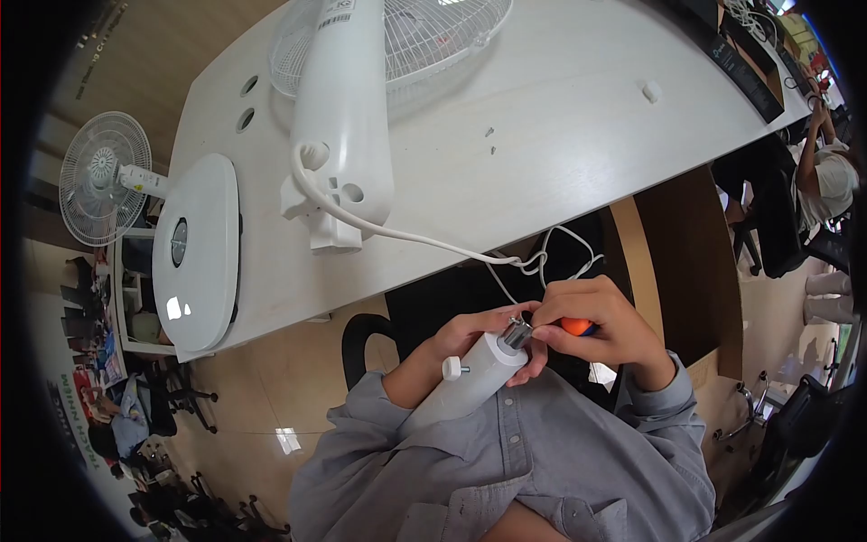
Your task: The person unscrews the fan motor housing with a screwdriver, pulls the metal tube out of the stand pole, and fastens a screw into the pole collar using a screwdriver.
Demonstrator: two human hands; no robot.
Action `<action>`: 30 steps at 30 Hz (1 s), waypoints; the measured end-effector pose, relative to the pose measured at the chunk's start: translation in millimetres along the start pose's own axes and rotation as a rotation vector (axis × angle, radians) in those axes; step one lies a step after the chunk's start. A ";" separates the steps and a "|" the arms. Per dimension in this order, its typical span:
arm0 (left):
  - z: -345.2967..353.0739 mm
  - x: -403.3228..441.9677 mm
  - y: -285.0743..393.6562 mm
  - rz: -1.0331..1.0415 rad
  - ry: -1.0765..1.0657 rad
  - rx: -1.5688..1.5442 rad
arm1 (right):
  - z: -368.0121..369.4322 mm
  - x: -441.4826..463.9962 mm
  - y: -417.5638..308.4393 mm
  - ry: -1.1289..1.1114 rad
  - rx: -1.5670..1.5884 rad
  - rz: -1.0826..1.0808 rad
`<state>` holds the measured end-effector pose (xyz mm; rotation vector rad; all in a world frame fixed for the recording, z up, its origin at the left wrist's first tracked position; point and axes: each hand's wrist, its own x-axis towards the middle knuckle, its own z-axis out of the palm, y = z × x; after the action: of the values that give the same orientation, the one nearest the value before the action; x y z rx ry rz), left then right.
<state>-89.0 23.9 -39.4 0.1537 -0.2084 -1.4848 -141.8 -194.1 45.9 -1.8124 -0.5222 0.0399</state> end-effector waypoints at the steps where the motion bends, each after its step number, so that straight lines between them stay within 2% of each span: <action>1: -0.3 -1.2 -0.3 0.026 -0.019 0.005 | -2.1 1.8 3.8 -0.016 0.014 -0.009; 4: 5.7 -5.2 -1.2 0.107 0.093 -0.023 | -4.1 6.7 17.8 -0.039 0.055 -0.083; 10: 7.0 -19.0 3.1 0.127 0.099 -0.013 | 7.3 8.9 2.1 0.123 -0.118 -0.025; 13: 2.3 -19.4 4.7 0.134 0.154 0.015 | 3.8 7.1 -9.8 0.182 -0.145 -0.066; 16: 3.7 -14.7 4.9 0.184 0.113 0.000 | -1.3 0.6 -11.9 0.378 0.153 -0.175; 19: 4.5 -14.5 10.2 0.216 0.159 0.067 | -6.4 7.1 -30.0 0.467 0.383 -0.324; 22: -8.1 -13.2 11.5 0.255 0.170 -0.003 | -8.6 20.3 -53.0 0.453 0.398 -0.514; 25: -8.2 -14.5 12.6 0.262 0.175 -0.018 | -3.8 26.2 -60.4 0.435 0.407 -0.569; 30: -11.9 -26.2 10.7 0.289 0.187 -0.003 | 10.5 33.3 -57.9 0.554 0.504 -0.555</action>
<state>-77.8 50.5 -49.6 0.2485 -0.0732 -1.1755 -133.9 -160.2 103.8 -1.0745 -0.5349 -0.6378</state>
